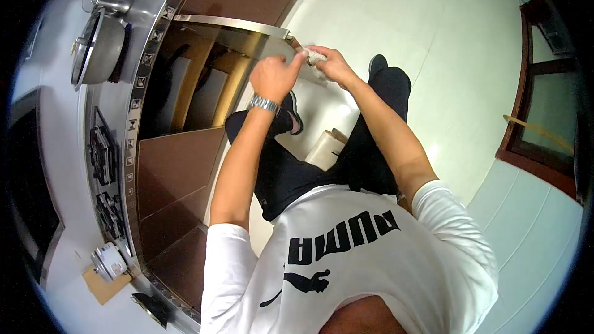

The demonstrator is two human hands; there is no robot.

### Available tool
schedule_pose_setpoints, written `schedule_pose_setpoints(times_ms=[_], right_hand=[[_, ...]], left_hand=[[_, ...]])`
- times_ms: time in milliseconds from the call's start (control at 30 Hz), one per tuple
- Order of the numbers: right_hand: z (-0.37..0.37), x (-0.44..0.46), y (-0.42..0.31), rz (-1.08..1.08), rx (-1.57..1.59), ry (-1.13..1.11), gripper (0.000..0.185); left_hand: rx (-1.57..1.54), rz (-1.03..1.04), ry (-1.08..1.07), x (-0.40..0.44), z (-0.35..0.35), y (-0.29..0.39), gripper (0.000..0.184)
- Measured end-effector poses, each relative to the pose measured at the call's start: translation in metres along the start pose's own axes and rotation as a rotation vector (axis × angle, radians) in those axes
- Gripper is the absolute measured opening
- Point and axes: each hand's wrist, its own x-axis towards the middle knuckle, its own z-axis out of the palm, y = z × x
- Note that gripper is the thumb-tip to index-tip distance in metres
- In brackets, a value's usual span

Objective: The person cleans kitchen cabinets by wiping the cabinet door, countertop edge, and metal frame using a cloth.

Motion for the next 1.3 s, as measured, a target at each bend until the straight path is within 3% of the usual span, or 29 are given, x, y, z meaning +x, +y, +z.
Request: schedule_pose_setpoints(times_ms=[100,333,533,600,1000,1300], right_hand=[[0.004,0.006,0.015,-0.127,-0.124,0.050,0.051],[0.008,0.003,0.022,-0.157,-0.052,0.033,0.053],[0.017,0.000,0.009,-0.015,0.027,0.035,0.050],[0.016,-0.008,-0.013,0.038,0.090,0.126,0.048],[0.001,-0.022,-0.099,-0.231,0.222,0.073,0.051],[0.009,-0.037,-0.164,-0.429,0.029,0.105,0.049]], left_hand=[[-0.022,0.051,0.173,0.021,0.022,-0.007,0.067],[-0.157,-0.030,0.155,0.015,0.029,0.000,0.055],[-0.246,-0.037,0.158,0.011,0.029,-0.008,0.051],[-0.282,0.000,0.173,0.009,0.028,-0.008,0.050],[-0.353,0.020,0.197,0.005,0.035,-0.013,0.044],[-0.405,0.014,0.207,-0.006,0.033,-0.020,0.043]])
